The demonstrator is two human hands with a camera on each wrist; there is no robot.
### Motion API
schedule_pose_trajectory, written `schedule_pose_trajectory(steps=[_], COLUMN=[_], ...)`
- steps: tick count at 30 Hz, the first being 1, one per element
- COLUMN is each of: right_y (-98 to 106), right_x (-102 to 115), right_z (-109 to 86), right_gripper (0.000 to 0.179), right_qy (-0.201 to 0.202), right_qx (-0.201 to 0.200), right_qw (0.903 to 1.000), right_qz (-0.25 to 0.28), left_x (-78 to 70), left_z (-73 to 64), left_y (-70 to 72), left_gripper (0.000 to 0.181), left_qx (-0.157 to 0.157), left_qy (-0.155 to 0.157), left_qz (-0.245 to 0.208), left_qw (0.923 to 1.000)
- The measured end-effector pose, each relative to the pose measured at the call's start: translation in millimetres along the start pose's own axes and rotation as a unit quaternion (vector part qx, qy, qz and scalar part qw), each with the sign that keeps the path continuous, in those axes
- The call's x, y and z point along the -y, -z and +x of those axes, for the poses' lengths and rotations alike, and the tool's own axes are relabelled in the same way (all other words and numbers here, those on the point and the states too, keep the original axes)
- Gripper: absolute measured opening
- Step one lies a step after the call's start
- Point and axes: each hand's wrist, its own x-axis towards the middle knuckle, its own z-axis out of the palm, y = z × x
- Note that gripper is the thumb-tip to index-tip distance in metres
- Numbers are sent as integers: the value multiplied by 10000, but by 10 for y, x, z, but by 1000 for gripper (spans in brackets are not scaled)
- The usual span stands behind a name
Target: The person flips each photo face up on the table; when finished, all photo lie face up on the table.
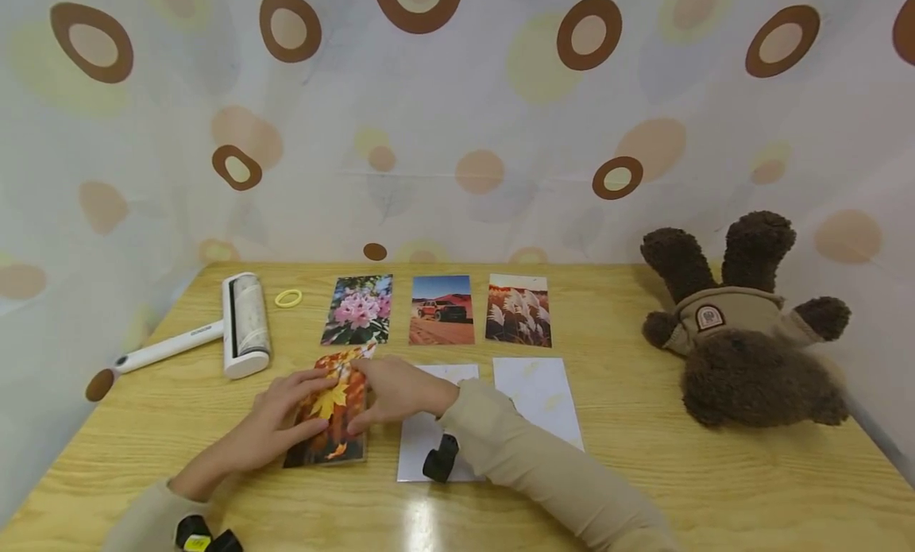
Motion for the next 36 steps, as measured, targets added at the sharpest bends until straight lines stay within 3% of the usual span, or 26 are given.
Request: schedule_pose_trajectory(steps=[9,17,23,36], right_y=[-36,-78,-105,-151], right_x=[-61,-93,-96,-50], right_z=[34,6,32,104], right_gripper=[88,89,89,88], right_qy=[-362,-611,-736,-886], right_qx=[219,277,366,265], right_qw=[9968,9920,9915,9957], right_qz=[671,1070,1012,110], left_x=[19,-15,-56,-30], left_z=[15,50,57,75], left_y=[-6,-20,-3,-27], left_gripper=[47,47,45,43], left_qx=[135,98,43,-49], left_qy=[83,-21,33,104], left_qz=[153,392,564,746], left_qw=[9998,9992,9984,9971])
